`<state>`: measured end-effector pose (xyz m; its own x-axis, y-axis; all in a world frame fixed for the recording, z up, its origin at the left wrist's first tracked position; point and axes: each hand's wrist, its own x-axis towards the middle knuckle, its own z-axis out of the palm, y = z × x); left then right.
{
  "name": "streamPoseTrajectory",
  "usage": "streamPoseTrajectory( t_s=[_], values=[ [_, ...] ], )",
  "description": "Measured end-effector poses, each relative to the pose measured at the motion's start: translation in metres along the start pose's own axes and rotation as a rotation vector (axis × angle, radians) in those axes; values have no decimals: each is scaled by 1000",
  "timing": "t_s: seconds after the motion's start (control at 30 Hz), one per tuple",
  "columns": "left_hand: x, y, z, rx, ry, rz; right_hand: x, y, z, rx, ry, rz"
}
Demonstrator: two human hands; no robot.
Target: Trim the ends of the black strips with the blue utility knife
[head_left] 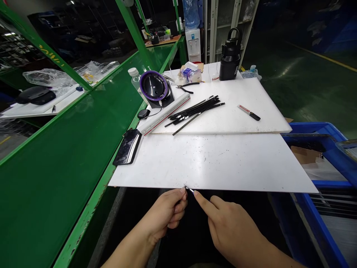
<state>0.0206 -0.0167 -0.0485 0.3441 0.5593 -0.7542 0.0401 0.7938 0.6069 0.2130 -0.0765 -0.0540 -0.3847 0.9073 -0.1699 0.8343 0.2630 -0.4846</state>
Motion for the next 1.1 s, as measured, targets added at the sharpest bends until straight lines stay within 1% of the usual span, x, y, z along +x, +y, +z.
streamPoseTrajectory(
  t_s=[0.17, 0.47, 0.57, 0.8, 0.87, 1.0, 1.1],
  values=[
    [0, -1, 0, 7, 7, 16, -2, 0, 0, 112, 1, 22],
    [1, -2, -1, 3, 1, 13, -2, 2, -2, 142, 0, 27],
    [1, -1, 0, 5, 1, 9, -2, 2, 0, 99, 10, 11],
    [0, 2, 1, 16, 3, 2, -4, 2, 6, -104, 30, -31],
    [0, 1, 0, 15, -2, -3, -4, 2, 5, -69, 26, -18],
    [2, 1, -2, 18, -1, 4, -3, 4, 2, 80, 9, 3],
    [2, 0, -2, 16, -2, 5, -2, 4, 0, 87, 4, 0]
  ],
)
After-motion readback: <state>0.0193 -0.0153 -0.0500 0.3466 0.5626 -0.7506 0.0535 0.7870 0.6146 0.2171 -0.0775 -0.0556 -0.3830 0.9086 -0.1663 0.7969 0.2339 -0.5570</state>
